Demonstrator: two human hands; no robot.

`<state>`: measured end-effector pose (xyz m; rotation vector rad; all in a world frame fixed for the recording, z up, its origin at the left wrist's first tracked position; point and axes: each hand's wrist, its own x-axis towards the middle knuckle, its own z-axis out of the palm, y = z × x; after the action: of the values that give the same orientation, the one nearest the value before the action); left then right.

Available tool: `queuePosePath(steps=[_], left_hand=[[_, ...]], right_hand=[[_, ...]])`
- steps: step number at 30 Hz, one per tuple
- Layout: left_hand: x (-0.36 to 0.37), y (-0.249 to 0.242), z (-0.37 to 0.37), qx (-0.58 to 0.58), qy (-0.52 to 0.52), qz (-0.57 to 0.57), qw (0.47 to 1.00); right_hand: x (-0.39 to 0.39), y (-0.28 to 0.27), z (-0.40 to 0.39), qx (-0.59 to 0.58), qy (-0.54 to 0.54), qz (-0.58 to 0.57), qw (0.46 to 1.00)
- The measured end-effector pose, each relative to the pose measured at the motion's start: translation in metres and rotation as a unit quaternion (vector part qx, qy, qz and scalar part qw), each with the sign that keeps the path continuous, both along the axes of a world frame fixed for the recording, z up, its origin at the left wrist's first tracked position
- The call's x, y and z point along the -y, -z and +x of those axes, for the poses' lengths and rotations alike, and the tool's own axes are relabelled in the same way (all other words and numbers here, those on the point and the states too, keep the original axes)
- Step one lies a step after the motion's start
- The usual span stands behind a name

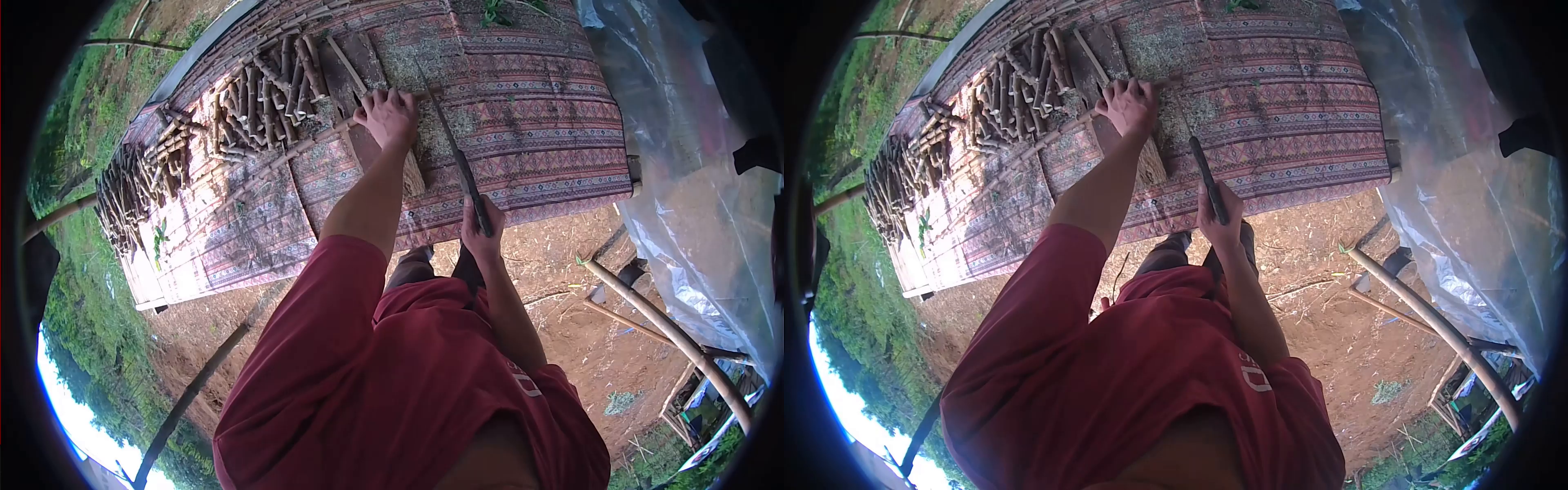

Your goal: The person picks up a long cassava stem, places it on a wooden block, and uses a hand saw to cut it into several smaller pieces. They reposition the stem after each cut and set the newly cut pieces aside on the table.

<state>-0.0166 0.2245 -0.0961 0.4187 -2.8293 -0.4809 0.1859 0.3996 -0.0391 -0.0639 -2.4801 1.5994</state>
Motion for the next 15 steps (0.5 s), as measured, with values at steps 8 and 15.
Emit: queuePosePath(steps=[8,15], left_hand=[[-0.001,0.009,-0.004,-0.037,-0.025,0.001,0.999],[0.000,0.010,-0.003,-0.033,-0.018,-0.012,0.999]], right_hand=[[0.017,0.007,-0.035,0.018,-0.002,-0.026,1.000],[0.001,0.003,0.031,0.028,-0.013,0.014,0.999]])
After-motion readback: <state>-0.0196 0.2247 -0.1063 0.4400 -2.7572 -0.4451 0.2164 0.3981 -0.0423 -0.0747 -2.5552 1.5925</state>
